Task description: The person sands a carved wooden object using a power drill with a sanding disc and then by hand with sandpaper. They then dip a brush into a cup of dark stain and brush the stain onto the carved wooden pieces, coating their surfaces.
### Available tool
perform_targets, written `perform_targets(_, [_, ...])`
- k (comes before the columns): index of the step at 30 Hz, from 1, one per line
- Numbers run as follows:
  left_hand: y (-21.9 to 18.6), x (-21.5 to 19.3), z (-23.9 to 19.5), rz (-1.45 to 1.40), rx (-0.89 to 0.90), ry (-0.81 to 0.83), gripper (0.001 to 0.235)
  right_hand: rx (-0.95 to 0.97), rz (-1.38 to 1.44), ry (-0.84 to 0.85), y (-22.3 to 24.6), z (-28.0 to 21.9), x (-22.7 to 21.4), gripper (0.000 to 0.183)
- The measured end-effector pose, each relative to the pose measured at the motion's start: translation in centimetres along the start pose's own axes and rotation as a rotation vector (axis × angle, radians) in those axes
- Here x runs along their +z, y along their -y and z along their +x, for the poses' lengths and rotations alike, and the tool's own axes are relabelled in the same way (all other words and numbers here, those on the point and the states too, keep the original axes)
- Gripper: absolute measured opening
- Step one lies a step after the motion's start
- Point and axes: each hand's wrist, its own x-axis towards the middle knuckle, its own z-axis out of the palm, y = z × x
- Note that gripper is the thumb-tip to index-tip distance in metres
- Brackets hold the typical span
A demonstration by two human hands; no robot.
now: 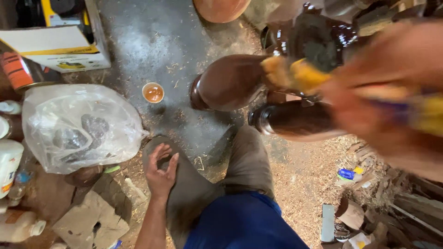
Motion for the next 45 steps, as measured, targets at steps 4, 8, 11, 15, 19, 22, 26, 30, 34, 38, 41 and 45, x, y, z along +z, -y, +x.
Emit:
perform_targets(4, [-0.6,0.4,0.2,-0.005,0.010,-0.002,0.048,-0.005,-0.012,-0.004,1.5,0.2,0.5,0.011])
perform_targets(8, [-0.8,0.3,0.0,-0.003,0.005,-0.022,0.048,0.023,-0.112,-0.146,3.1,1.0,1.3,0.010])
perform_targets(11, [-1.5,0.8,0.0,-0.011,-0.011,0.001,0.048,0.052,-0.187,-0.250,3.8,1.1,1.5,0.013])
perform_targets(15, [-0.5,1.1,-0.6,-0.016,-0.011,0.018,0.049,0.245,-0.171,-0.310,4.9,0.0,0.8,0.015])
perform_targets(19, [-0.5,0.6,-0.8,-0.027,0.018,0.000,0.050,0.372,-0.116,-0.314,5.8,0.9,0.9,0.016])
perform_targets(22, [-0.4,0.6,-1.3,-0.055,-0.006,-0.010,0.049,0.312,-0.208,-0.377,5.7,1.5,1.3,0.020])
perform_targets(26, [1.9,-0.2,-2.8,-0.103,0.019,-0.058,0.049,0.185,-0.391,-0.497,3.4,-2.5,1.3,0.019])
perform_targets(30, [2.0,-1.3,-4.2,-0.102,0.044,-0.079,0.049,0.149,-0.169,-0.719,1.3,-9.0,2.9,0.014])
perform_targets(34, [0.4,-2.1,-4.3,0.001,0.134,0.022,0.046,0.202,0.281,-0.931,-0.9,-12.0,7.9,0.014])
perform_targets(38, [0.0,-3.2,-5.5,0.096,0.128,0.054,0.045,0.266,0.643,-1.242,-3.9,-14.3,13.9,0.020])
perform_targets(41, [-0.5,-3.9,-5.6,0.151,0.165,0.084,0.046,0.256,0.771,-1.469,-5.6,-16.1,17.7,0.020])
perform_targets(45, [-2.9,-4.8,-6.3,0.300,0.229,0.155,0.046,0.015,0.574,-1.593,-6.4,-15.3,21.5,0.011])
